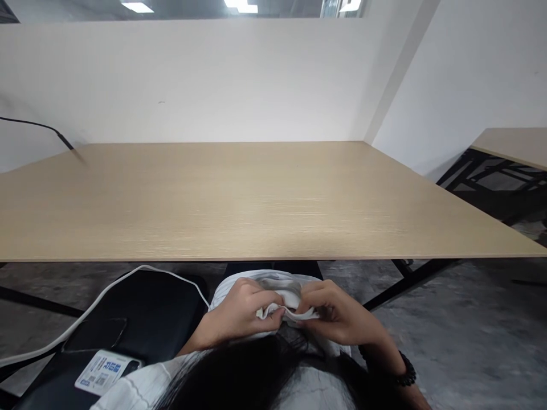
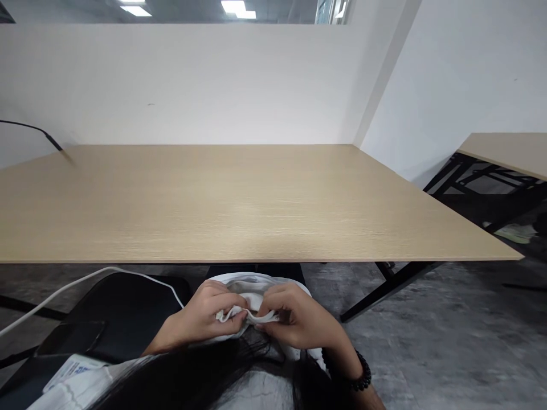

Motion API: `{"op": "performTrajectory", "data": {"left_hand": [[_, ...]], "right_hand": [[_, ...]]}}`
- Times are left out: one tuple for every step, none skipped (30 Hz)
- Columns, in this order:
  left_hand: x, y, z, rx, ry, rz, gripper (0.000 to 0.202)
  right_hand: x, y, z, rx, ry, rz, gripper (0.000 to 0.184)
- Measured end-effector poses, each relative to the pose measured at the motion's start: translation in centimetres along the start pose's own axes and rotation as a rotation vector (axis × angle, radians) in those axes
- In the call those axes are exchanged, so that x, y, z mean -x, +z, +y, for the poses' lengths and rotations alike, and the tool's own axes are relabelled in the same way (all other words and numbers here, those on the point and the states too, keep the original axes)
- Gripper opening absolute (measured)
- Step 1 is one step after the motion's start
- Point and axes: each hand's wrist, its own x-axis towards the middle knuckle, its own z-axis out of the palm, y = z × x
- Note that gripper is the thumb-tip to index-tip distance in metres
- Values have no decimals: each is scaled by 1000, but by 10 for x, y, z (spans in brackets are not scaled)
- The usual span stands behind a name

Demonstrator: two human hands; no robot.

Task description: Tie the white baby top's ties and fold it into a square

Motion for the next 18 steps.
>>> {"op": "performTrajectory", "data": {"left_hand": [[0, -1, -1, 29, 2, -22, 22], [0, -4, -3, 64, 1, -47, 22], [-1, -8, -4, 102, -5, -69, 24], [-1, -13, -6, 140, -20, -84, 28], [-1, -20, -8, 176, -44, -95, 35], [0, -27, -9, 211, -69, -99, 43], [1, -36, -11, 245, -94, -99, 52], [4, -45, -13, 277, -112, -95, 59], [7, -53, -16, 302, -132, -85, 63], [10, -61, -18, 320, -166, -81, 64], [14, -67, -21, 331, -212, -85, 61], [18, -72, -25, 339, -270, -103, 57], [22, -75, -30, 347, -330, -142, 53], [26, -75, -35, 355, -386, -193, 50], [28, -72, -41, 364, -430, -251, 48], [29, -68, -47, 374, -458, -304, 48], [28, -62, -53, 383, -472, -341, 47], [27, -55, -58, 393, -463, -361, 46]], "right_hand": [[1, -2, 0, -20, -7, -23, 23], [2, -5, -1, -38, -20, -47, 22], [4, -8, -1, -56, -35, -66, 22], [6, -12, -1, -72, -48, -75, 23], [10, -17, 0, -86, -50, -67, 26], [14, -21, 2, -97, -41, -41, 31], [18, -26, 6, -105, -17, 0, 35], [23, -31, 10, -109, 21, 52, 38], [28, -36, 17, -110, 70, 103, 38], [33, -40, 24, -110, 128, 142, 38], [37, -42, 32, -109, 192, 163, 37], [40, -43, 41, -110, 253, 164, 36], [42, -42, 49, -111, 301, 151, 35], [42, -40, 57, -110, 335, 132, 34], [41, -36, 65, -107, 349, 111, 33], [38, -30, 70, -107, 350, 89, 32], [35, -24, 74, -115, 344, 63, 31], [30, -18, 77, -133, 328, 29, 30]]}}
